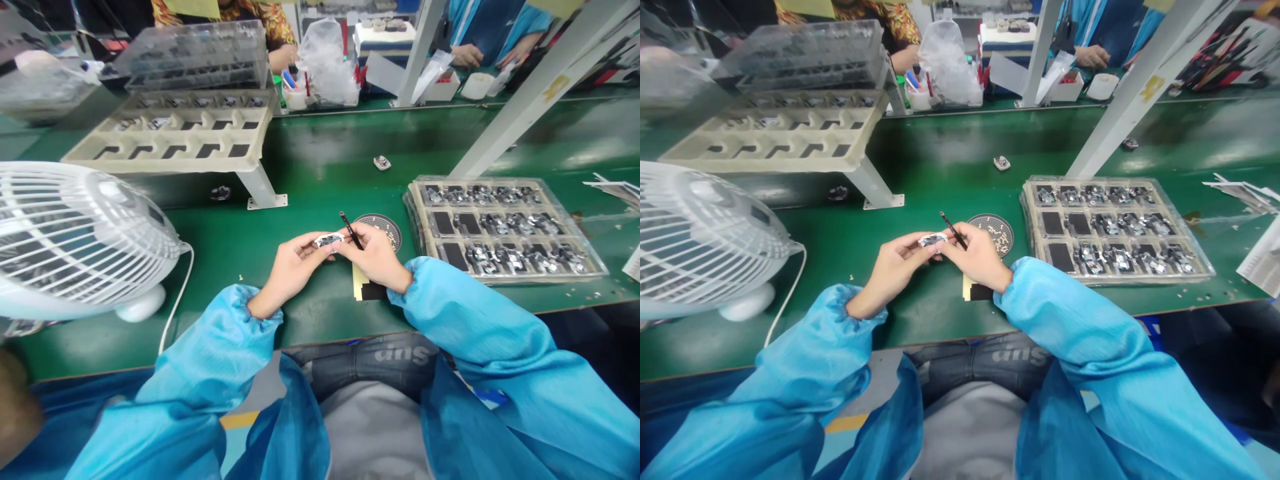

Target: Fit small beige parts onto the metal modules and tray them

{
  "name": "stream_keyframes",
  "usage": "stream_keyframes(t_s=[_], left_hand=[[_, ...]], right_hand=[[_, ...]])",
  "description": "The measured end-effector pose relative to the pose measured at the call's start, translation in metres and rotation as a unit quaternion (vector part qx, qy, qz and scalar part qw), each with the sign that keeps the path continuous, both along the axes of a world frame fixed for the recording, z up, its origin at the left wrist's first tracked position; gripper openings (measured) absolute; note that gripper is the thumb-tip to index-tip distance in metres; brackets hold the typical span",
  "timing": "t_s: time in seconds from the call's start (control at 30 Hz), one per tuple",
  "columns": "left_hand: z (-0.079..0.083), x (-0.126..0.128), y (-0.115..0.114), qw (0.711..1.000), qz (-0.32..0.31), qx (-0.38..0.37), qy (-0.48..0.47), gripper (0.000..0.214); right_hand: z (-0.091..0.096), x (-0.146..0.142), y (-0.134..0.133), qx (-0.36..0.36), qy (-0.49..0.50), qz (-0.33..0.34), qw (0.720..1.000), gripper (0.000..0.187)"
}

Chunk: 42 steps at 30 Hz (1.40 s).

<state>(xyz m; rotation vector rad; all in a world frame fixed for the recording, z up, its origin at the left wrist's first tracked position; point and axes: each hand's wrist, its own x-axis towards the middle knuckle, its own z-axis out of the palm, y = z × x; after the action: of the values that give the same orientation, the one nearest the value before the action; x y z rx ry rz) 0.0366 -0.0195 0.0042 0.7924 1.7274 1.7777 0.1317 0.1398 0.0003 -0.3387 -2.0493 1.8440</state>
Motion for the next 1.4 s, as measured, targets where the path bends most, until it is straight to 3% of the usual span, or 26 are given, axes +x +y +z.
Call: stream_keyframes(t_s=[0.27, 0.4, 0.57, 0.7, 0.87, 1.13, 1.3, 1.4], left_hand=[[-0.003, 0.006, 0.001, 0.999, 0.051, 0.004, 0.008, 0.039], [-0.010, 0.000, 0.002, 0.998, 0.048, 0.004, 0.044, 0.039], [-0.015, -0.004, 0.000, 0.993, 0.049, -0.027, 0.100, 0.034], [-0.013, -0.004, -0.001, 0.977, 0.062, -0.058, 0.198, 0.025], [-0.009, -0.004, -0.001, 0.955, 0.067, -0.078, 0.278, 0.021], [-0.008, -0.004, -0.003, 0.950, 0.062, -0.089, 0.292, 0.021], [-0.012, -0.007, -0.002, 0.957, 0.055, -0.096, 0.269, 0.022], [-0.017, -0.013, 0.001, 0.971, 0.071, -0.080, 0.214, 0.028]], right_hand=[[-0.006, -0.004, -0.003, -0.023, 0.009, 0.003, 1.000, 0.045], [-0.007, -0.005, 0.003, 0.064, 0.011, 0.006, 0.998, 0.037], [-0.003, -0.003, 0.008, 0.153, 0.022, -0.038, 0.987, 0.025], [0.001, -0.001, 0.011, 0.218, 0.079, -0.049, 0.972, 0.016], [0.000, 0.001, 0.015, 0.283, 0.121, -0.011, 0.951, 0.014], [-0.008, 0.005, 0.018, 0.344, 0.121, 0.027, 0.931, 0.017], [-0.004, 0.006, 0.019, 0.386, 0.066, 0.080, 0.917, 0.020], [0.004, 0.010, 0.024, 0.393, 0.048, 0.045, 0.917, 0.017]])
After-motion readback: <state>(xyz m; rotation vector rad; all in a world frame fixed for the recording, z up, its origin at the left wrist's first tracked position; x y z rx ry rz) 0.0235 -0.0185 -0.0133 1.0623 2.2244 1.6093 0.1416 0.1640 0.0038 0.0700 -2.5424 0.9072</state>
